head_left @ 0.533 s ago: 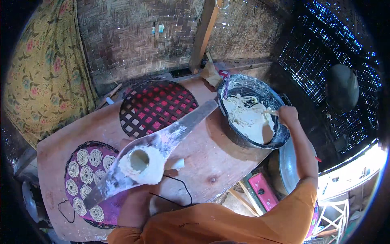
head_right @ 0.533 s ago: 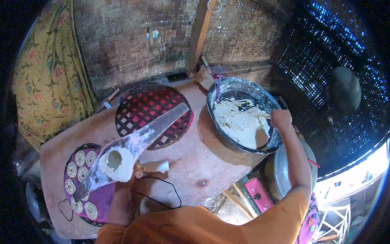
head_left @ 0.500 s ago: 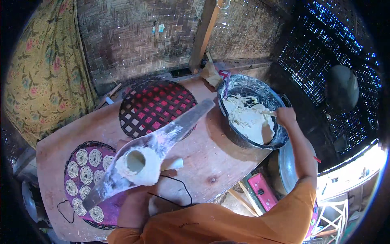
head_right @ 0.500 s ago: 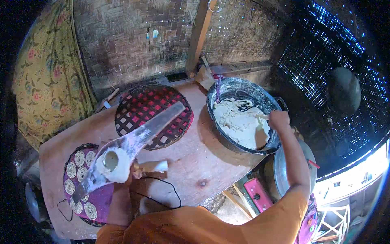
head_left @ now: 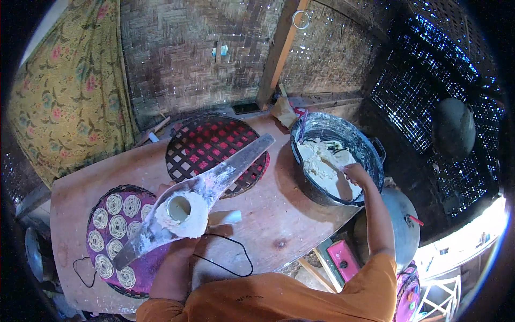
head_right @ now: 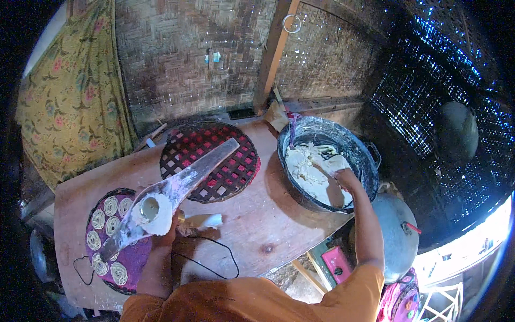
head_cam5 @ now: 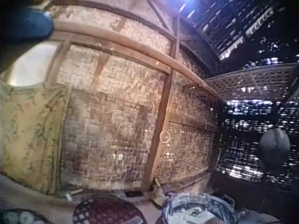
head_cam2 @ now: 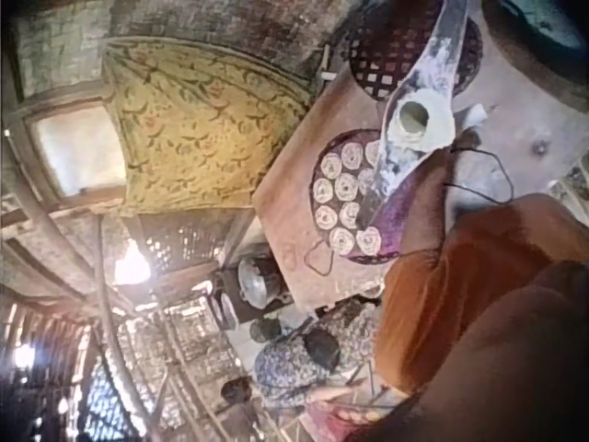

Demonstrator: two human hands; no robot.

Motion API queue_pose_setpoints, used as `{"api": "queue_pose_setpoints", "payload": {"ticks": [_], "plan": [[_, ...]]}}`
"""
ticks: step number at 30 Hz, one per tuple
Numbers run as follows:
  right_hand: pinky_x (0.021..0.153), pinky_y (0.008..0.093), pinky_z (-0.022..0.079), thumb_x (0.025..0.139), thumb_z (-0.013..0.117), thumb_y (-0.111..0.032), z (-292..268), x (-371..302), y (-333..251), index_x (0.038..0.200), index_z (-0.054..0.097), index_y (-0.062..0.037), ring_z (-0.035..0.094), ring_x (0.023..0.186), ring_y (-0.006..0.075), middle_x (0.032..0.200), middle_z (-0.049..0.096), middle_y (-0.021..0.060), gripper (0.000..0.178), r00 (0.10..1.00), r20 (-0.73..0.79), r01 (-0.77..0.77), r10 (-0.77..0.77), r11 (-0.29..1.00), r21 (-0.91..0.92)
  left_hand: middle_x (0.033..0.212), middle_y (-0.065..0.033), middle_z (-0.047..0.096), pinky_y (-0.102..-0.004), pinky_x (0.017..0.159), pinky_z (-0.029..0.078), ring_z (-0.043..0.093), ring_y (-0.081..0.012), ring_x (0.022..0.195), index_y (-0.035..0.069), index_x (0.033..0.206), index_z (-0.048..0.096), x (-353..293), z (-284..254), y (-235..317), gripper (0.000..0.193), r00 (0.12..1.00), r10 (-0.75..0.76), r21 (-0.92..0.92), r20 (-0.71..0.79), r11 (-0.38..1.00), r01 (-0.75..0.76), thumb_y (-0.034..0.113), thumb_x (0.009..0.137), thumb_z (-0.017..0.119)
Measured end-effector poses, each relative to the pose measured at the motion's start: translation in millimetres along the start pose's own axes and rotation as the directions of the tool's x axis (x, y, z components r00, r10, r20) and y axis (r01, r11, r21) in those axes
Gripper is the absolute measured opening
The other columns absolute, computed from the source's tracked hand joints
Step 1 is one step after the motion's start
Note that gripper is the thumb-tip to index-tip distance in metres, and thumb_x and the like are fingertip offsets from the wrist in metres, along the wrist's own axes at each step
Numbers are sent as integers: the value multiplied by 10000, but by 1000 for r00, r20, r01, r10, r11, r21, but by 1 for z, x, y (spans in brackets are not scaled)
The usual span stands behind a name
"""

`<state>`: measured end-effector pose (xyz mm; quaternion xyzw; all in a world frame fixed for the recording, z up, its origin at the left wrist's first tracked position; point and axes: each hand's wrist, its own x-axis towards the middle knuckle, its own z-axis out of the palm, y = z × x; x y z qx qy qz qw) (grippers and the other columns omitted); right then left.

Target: The person uses a wooden spatula to scoop white batter from a large basin and spreads it onto a specialized circular metal tool, then presses the tool against a patterned mat to form intricate spiraled snack shapes.

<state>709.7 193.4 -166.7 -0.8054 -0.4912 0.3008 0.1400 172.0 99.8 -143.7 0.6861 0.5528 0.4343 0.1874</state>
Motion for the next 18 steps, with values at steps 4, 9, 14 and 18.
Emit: {"api": "queue_pose_setpoints", "payload": {"ticks": [4,9,14,18], "plan": [[412,281,352,880,572,-220,-38,-49,30,1015,677,-43,451,456,111,571,542,30,246,980,-157,128,-121,991,34,1090,-108,614,-399,901,436,573,-281,997,84,1095,613,2,10,9,339,998,54,-46,36,998,-52,197,782,681],[425,222,281,917,564,-183,-104,-144,-19,1016,651,-6,348,480,41,585,447,-66,221,935,-60,352,-348,934,56,1069,-111,622,-393,882,455,589,-280,971,82,1082,620,1,-20,27,322,954,288,70,-78,957,-283,166,778,685],[457,208,317,890,604,-221,-127,-248,-105,1081,626,16,414,546,36,655,505,-41,305,830,-9,558,-558,829,29,1081,-101,599,-395,875,468,582,-269,986,84,1085,604,42,-88,62,342,659,749,685,-67,515,-515,142,760,690],[462,200,312,878,615,-194,-118,-285,-130,1081,629,19,413,556,39,658,512,-36,295,709,44,679,-704,698,228,844,-76,575,-326,654,488,600,-231,770,91,982,599,67,-96,140,445,618,786,277,-17,598,-752,297,621,758]]}}
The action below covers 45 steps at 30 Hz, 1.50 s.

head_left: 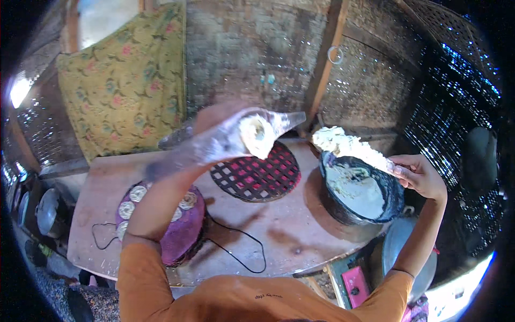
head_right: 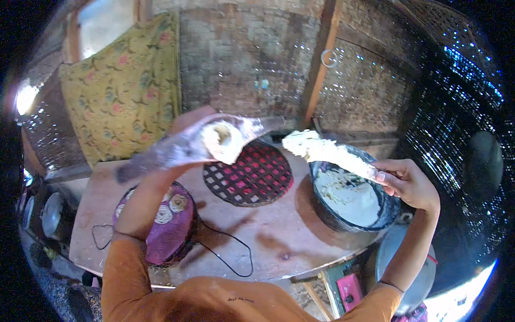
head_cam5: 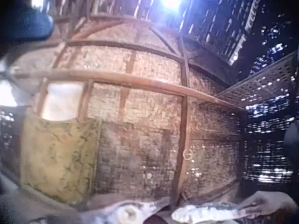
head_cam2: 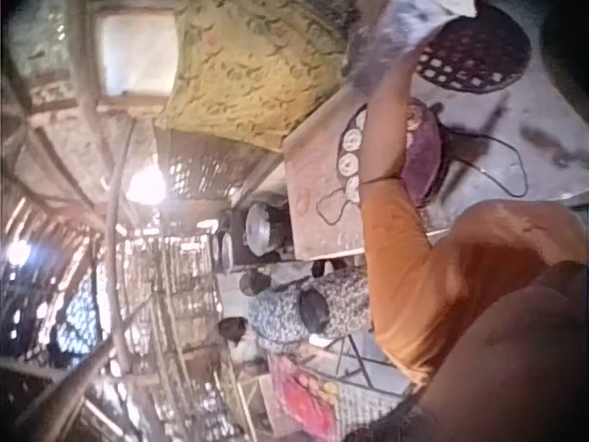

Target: The person uses a wooden spatula to scoop white batter from a large basin and spreads it onto a specialized circular metal tool, then presses the tool against a patterned mat to form intricate spiraled snack shapes.

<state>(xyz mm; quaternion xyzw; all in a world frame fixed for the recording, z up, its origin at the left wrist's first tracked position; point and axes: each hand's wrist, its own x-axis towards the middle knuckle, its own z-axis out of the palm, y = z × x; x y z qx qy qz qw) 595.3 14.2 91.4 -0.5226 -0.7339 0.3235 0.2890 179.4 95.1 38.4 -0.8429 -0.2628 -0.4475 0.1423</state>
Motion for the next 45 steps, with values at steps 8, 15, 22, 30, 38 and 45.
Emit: {"api": "queue_pose_setpoints", "payload": {"ticks": [8,15,22,30,38,45], "plan": [[526,301,424,813,612,-144,111,55,-59,1058,657,-55,537,551,161,723,615,48,264,716,55,520,-696,479,-707,772,-70,542,-347,597,485,592,-270,723,102,886,591,-42,-12,2,314,979,-183,351,88,925,142,268,639,689],[589,292,393,750,530,-155,207,54,-75,1158,579,-69,498,655,137,712,471,-16,420,369,300,420,-880,-130,-898,837,-79,618,-308,689,485,630,-259,801,76,958,594,-79,-60,5,408,935,-297,141,195,952,273,261,630,751],[574,314,403,726,541,-157,166,35,-96,1134,606,-127,523,604,167,680,482,2,415,438,120,500,-891,130,-856,873,-90,633,-316,718,488,634,-237,831,65,995,633,-124,-111,1,455,898,-418,-218,-141,897,384,324,643,761],[587,311,423,734,544,-151,213,67,-116,1086,606,-118,541,625,163,687,492,8,359,368,307,579,-878,-42,-814,757,-111,574,-412,619,474,601,-318,718,93,799,561,-98,-84,22,312,912,-410,484,-4,797,361,352,676,686],[560,350,440,756,587,-58,195,56,-82,1083,621,-102,567,634,197,724,554,52,332,477,56,607,-877,282,-743,1113,-60,601,-334,930,426,560,-210,1058,79,1121,576,-147,-126,-22,443,786,-618,104,29,784,612,273,735,675],[721,421,455,833,480,36,307,94,-44,1333,442,-172,546,806,372,912,511,196,543,715,-306,675,-628,735,68,829,-94,627,-385,684,497,616,-293,776,127,946,627,-79,-54,9,341,904,-412,631,-118,671,388,342,692,702]]}}
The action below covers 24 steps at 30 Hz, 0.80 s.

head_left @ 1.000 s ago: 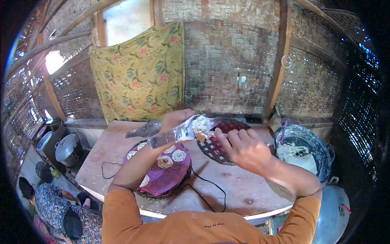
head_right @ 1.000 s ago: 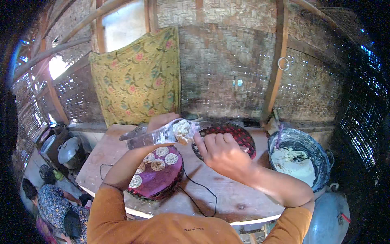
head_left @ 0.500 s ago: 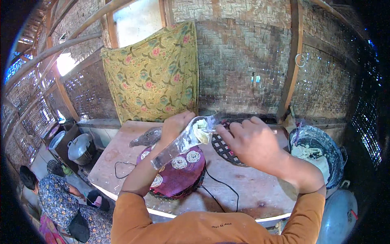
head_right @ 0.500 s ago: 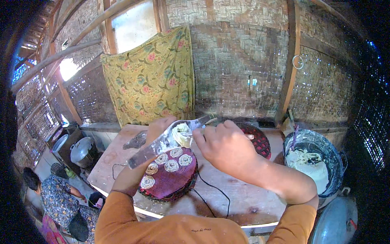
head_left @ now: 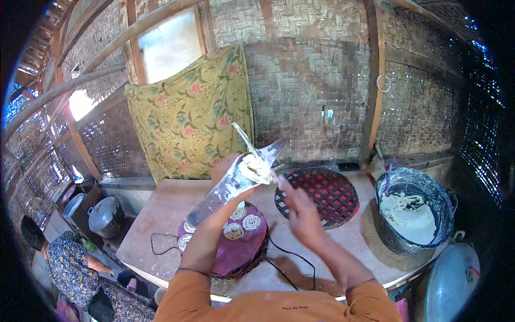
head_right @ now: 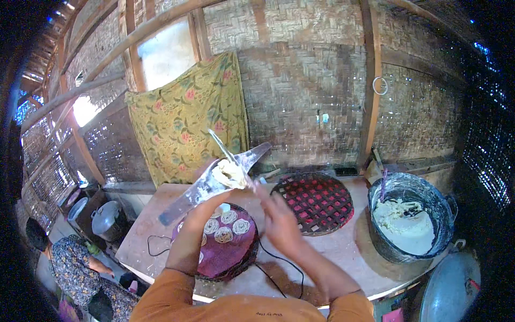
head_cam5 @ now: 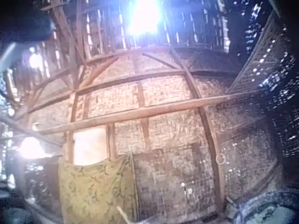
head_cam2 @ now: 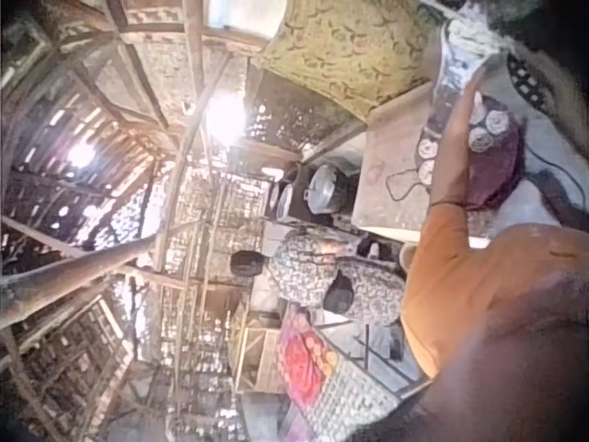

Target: The person uses a wooden spatula to scoop white batter from a large basin and spreads it onto a specialized circular metal tool, then presses the tool against a patterned mat to form intricate spiraled snack shapes.

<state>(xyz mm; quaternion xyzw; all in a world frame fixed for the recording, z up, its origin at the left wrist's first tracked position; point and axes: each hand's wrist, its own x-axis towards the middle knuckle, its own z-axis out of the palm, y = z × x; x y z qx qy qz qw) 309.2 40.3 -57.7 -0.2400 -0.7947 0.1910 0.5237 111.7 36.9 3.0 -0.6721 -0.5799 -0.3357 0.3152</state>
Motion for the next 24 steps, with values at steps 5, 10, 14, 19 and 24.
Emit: {"api": "queue_pose_setpoints", "payload": {"ticks": [5,10,14,19,24], "plan": [[616,266,436,884,477,29,-17,-38,10,1296,478,-43,534,675,174,791,566,94,418,990,124,-95,73,980,177,820,-98,618,-388,662,489,615,-298,766,121,938,615,-9,-6,-6,347,996,-84,-58,-28,995,82,341,686,706],[540,204,394,914,463,10,-39,-33,45,1311,483,-70,449,591,56,689,529,-9,405,980,60,-197,191,971,134,812,-102,609,-391,640,481,615,-303,756,115,931,603,-1,7,-2,354,989,-79,-114,-122,991,65,340,680,711],[555,206,408,899,477,32,-32,-39,50,1318,480,-92,440,585,58,702,538,-17,437,976,21,-217,216,967,134,805,-105,602,-394,622,475,614,-307,747,111,925,594,7,29,0,360,991,-63,-155,-116,987,45,339,675,714],[542,248,435,882,495,18,-13,-56,40,1304,483,-90,488,558,96,674,563,151,435,976,24,-216,217,947,239,805,-119,598,-408,593,466,612,-329,734,95,885,571,16,53,-4,306,997,10,-78,-80,997,-16,322,712,682],[443,181,334,960,468,-208,-73,-50,23,1298,507,-143,372,495,40,680,508,-43,346,659,579,-751,479,462,472,748,-102,561,-402,560,453,596,-312,686,95,818,552,21,45,-21,258,991,59,-39,-117,997,-64,280,692,679]]}}
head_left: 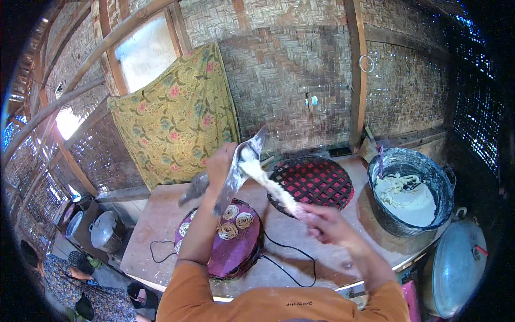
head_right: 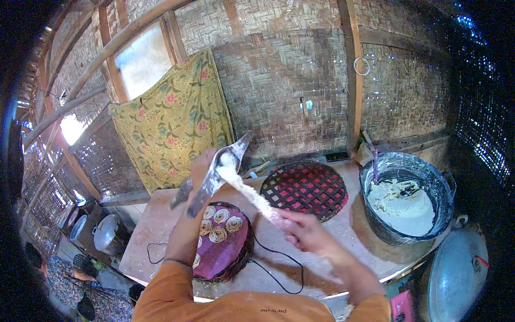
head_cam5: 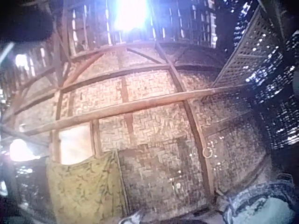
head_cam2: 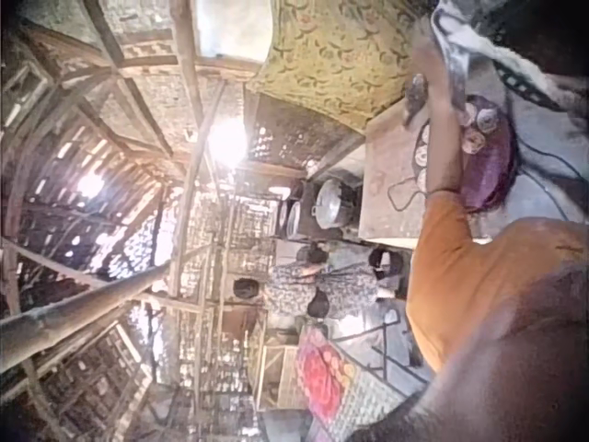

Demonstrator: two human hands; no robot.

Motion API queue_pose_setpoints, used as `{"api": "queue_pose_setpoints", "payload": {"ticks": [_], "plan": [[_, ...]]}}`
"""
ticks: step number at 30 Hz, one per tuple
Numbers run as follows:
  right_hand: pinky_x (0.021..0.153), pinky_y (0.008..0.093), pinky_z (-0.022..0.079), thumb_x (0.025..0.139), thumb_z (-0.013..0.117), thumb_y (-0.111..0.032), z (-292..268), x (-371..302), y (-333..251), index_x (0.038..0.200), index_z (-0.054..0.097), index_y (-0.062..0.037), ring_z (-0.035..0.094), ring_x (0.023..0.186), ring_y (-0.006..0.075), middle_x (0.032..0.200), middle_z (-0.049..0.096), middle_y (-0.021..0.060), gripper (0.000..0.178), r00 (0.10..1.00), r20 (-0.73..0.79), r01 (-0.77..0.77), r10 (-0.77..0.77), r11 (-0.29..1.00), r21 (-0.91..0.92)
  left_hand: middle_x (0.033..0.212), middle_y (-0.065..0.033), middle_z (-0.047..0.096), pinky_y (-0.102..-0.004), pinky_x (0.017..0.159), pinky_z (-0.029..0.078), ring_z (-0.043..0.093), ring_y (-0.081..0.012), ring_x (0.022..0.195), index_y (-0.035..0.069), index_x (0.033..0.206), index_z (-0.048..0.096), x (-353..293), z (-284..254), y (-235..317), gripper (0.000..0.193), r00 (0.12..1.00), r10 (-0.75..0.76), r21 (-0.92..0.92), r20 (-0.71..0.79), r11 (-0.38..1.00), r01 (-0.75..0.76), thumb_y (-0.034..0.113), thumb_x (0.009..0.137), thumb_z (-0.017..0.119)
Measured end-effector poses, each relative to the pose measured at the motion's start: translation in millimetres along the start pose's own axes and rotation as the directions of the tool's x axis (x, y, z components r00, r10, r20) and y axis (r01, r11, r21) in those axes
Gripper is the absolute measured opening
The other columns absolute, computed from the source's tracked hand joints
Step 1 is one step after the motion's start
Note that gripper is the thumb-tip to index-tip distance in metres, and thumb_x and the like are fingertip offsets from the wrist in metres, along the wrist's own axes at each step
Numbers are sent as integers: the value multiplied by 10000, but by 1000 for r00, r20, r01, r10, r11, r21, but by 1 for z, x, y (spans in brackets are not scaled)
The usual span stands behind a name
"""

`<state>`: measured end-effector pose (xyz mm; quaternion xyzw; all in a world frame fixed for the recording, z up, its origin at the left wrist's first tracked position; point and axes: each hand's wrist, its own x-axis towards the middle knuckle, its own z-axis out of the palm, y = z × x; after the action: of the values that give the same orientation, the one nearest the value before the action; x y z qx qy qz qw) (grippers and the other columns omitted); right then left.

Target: The person uses a wooden spatula to scoop white batter from a large basin and spreads it onto a specialized circular metal tool, then presses the tool against a patterned mat to form intricate spiraled snack shapes.

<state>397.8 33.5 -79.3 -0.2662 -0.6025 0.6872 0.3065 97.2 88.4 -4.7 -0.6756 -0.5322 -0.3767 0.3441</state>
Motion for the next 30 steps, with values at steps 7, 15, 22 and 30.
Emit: {"api": "queue_pose_setpoints", "payload": {"ticks": [7,15,22,30], "plan": [[592,401,499,784,528,-59,-10,-6,-85,1241,537,-150,649,698,246,788,636,106,466,863,138,110,-486,-87,-990,745,-95,521,-392,575,444,560,-294,685,67,812,521,7,-19,38,242,931,346,-7,116,938,-347,206,664,652],[478,261,446,757,541,-135,12,-26,-73,1247,524,-101,530,564,143,679,491,21,491,723,450,30,-525,-627,-779,784,-92,571,-371,604,486,612,-284,752,103,888,588,0,-7,23,288,903,285,-166,322,956,-243,283,683,681],[540,343,465,752,542,25,5,-32,-89,1311,483,-142,550,611,247,737,497,100,586,596,145,140,-789,-76,-987,980,-113,649,-355,799,492,619,-263,900,87,1024,626,18,-17,15,392,940,-59,-184,337,975,127,197,667,746],[722,335,481,807,425,126,28,29,-4,1341,443,-114,575,783,260,977,582,194,587,503,-49,510,-863,343,-789,857,-111,648,-365,745,496,624,-287,828,89,901,640,31,-9,53,281,968,-167,-468,186,852,236,236,680,732]]}}
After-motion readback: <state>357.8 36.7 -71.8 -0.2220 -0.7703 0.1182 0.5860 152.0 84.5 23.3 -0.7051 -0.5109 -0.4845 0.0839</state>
